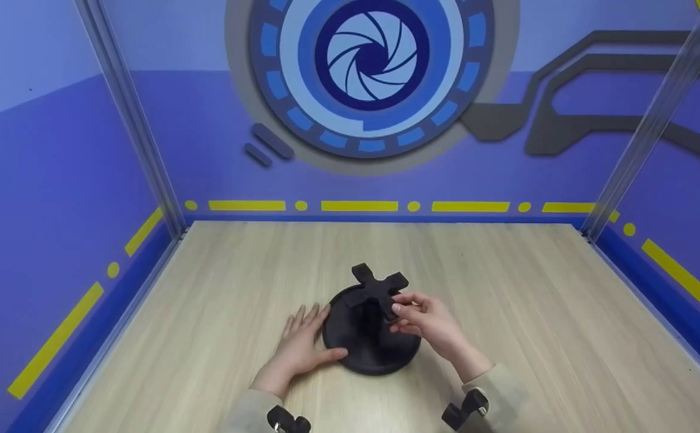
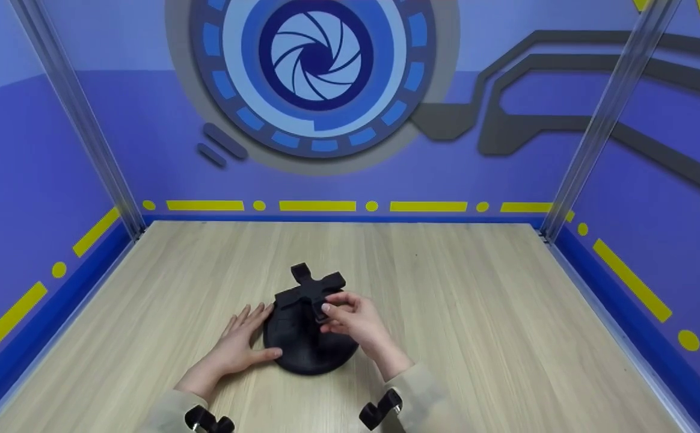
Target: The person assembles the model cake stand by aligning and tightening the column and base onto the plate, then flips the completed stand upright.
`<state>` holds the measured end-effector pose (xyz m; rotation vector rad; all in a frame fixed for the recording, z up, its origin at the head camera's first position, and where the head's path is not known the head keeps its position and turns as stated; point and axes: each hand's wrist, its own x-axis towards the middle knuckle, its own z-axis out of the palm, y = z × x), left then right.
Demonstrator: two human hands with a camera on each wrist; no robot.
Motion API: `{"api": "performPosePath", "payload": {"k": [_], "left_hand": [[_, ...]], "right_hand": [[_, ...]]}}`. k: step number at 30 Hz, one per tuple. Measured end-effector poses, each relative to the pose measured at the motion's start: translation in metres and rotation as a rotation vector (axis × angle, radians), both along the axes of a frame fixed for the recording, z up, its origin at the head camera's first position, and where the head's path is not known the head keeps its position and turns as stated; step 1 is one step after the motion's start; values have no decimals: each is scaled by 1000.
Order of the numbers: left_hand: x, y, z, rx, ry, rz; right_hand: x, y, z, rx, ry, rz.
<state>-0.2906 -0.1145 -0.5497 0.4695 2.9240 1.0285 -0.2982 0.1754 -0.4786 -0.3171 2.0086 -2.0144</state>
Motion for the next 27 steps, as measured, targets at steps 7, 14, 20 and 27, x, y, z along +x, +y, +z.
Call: {"api": "performPosePath", "payload": {"k": [7,14,20,27], "left_hand": [[0,0,0,1,10,2],[-1,-1,-1,14,-9,0],[0,0,-1,2,-1,0],[1,0,-1,4,4,1]], "right_hand": [[2,-4,0,-4,-6,9],[-2,9,4,106,59,-30],[-18,22,8,261,133,-231],[-43,26,-4,167,266,-59]]}}
